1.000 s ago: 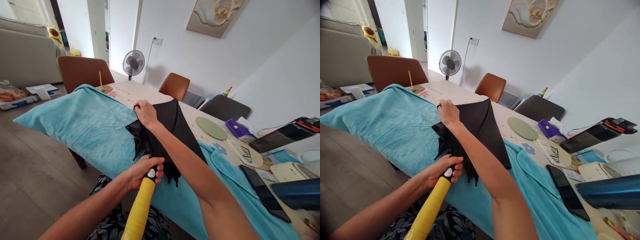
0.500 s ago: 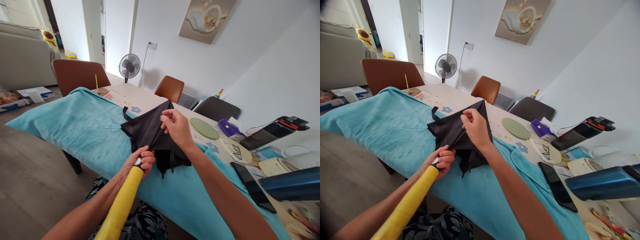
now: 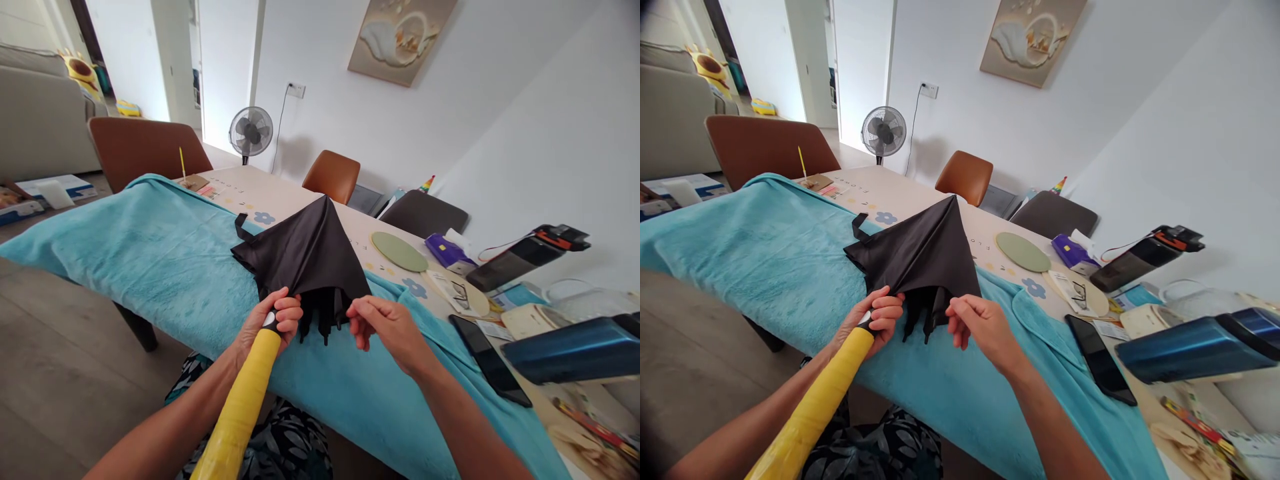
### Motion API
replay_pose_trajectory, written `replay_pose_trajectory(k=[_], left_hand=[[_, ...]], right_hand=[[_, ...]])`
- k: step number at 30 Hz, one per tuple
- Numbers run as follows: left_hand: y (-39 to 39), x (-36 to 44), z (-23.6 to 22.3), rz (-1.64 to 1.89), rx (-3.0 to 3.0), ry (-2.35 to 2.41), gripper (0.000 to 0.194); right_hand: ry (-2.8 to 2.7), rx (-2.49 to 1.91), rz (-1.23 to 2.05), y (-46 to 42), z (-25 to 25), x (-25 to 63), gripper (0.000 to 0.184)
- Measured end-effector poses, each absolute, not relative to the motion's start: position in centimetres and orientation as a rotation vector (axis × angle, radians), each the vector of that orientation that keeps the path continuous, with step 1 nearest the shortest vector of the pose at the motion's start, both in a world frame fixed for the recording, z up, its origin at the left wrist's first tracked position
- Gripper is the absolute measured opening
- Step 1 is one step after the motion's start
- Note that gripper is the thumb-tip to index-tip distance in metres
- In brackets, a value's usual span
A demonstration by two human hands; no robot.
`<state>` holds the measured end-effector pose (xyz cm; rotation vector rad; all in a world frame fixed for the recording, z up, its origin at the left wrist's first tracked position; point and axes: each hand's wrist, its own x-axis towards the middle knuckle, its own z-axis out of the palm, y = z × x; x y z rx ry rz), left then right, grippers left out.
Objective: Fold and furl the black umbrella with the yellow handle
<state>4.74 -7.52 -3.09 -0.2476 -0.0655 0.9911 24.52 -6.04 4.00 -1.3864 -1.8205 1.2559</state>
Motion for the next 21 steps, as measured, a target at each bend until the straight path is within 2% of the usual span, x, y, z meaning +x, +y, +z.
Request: replay_pose_trajectory(k=[4,8,11,12,15,17,21], left_hand=[[-7.6,4.7,-3.1,0.987,-0.220,-0.041,0.004],[-7.6,4.8,-3.2,0.979,-0.193,0.007,0.008],[-7.5,4.9,-3.4,0.956,-0.171,0.025,0.011],[-7.5,4.9,-3.4,0.948,-0.163,0.025,0.012],[-7.4,5.0,-3.5,0.934,-0.146,0.014,0.014],[-7.4,5.0,-3.5,0.931,-0.138,0.013,0.015],[-7.3,4.9,-3.7,0.930,-0.103,0.050,0.020]], right_hand=[[-1.875,-1.373,1.319,-7.0,3.6,24.0,0.029],[-1.809,-1.385,0.924,-6.5,4.2,23.6,0.024],[-2.038,-1.330,0.532,-4.7,5.0,23.0,0.017],[-2.191,-1.261,0.409,-3.9,5.1,22.6,0.018],[-2.695,-0.950,0.155,-1.2,5.3,20.7,0.046],[-2.902,-0.865,0.081,0.3,5.3,19.3,0.057],[-3.159,-0.792,0.149,1.6,5.7,17.4,0.061]])
